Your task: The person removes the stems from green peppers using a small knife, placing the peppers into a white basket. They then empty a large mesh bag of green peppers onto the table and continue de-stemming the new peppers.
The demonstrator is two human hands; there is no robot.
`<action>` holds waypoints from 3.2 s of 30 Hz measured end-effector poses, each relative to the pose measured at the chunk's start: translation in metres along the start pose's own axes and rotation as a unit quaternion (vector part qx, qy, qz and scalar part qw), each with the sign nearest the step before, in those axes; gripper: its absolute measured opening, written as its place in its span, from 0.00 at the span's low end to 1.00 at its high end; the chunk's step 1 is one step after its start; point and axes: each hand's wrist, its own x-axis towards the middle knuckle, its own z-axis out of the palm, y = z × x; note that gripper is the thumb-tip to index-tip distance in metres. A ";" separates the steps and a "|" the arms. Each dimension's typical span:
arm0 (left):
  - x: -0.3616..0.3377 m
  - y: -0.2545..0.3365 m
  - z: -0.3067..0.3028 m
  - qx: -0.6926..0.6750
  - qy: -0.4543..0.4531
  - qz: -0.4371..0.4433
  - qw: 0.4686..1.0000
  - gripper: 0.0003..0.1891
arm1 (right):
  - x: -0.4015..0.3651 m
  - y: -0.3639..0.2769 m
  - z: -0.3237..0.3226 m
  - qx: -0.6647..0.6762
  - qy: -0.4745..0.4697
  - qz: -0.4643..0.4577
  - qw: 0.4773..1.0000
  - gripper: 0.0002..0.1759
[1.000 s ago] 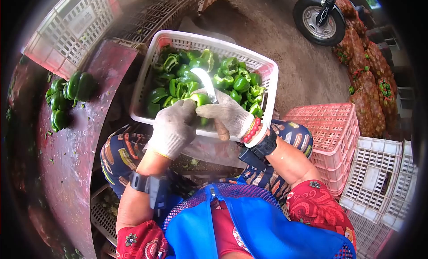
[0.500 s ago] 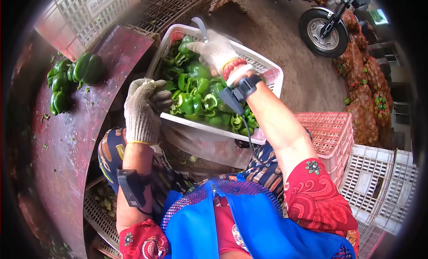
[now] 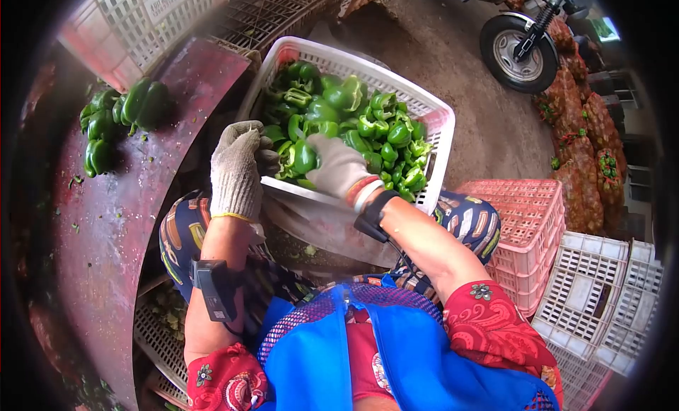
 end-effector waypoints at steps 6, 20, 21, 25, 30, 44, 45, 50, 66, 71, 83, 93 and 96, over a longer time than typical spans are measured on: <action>-0.011 0.000 0.020 0.175 -0.141 0.019 0.974 0.26 | -0.051 0.017 -0.101 0.568 -0.200 -0.012 0.799 0.31; -0.027 0.001 0.050 0.277 -0.291 0.022 0.916 0.18 | -0.089 0.036 -0.110 0.640 -0.175 -0.058 0.745 0.47; -0.027 0.005 0.051 0.298 -0.301 0.008 0.906 0.18 | -0.089 0.035 -0.112 0.646 -0.178 -0.052 0.740 0.48; -0.017 0.001 0.047 0.352 -0.334 -0.021 0.874 0.20 | -0.084 0.038 -0.110 0.633 -0.206 -0.059 0.744 0.48; -0.017 -0.026 0.049 0.511 -0.228 0.135 0.818 0.20 | -0.074 0.038 -0.101 0.551 -0.177 -0.042 0.815 0.39; -0.021 -0.030 0.051 0.364 -0.202 0.119 0.901 0.22 | -0.078 0.030 -0.100 0.619 -0.126 -0.100 0.769 0.37; -0.025 -0.028 0.052 0.321 -0.224 0.084 0.916 0.21 | -0.083 0.026 -0.099 0.612 -0.100 -0.099 0.778 0.37; -0.031 -0.012 0.053 0.324 -0.252 -0.003 0.912 0.18 | -0.068 0.049 -0.062 0.688 -0.121 -0.044 0.714 0.36; -0.044 -0.013 0.056 0.456 -0.222 0.320 0.800 0.16 | -0.060 0.035 -0.043 0.799 -0.173 0.084 0.570 0.32; -0.028 -0.005 0.048 0.166 -0.230 -0.110 0.952 0.19 | -0.060 0.024 -0.043 0.792 -0.173 0.048 0.584 0.22; -0.027 -0.022 0.057 0.135 -0.215 -0.237 0.938 0.23 | -0.044 0.035 -0.081 0.148 0.176 -0.070 0.971 0.25; -0.024 -0.015 0.042 -0.089 -0.220 -0.273 0.932 0.24 | -0.066 0.021 -0.125 0.486 -0.177 -0.140 0.844 0.33; -0.018 -0.026 0.046 -0.095 -0.207 -0.323 0.919 0.23 | -0.056 0.020 -0.089 0.489 -0.109 -0.156 0.851 0.30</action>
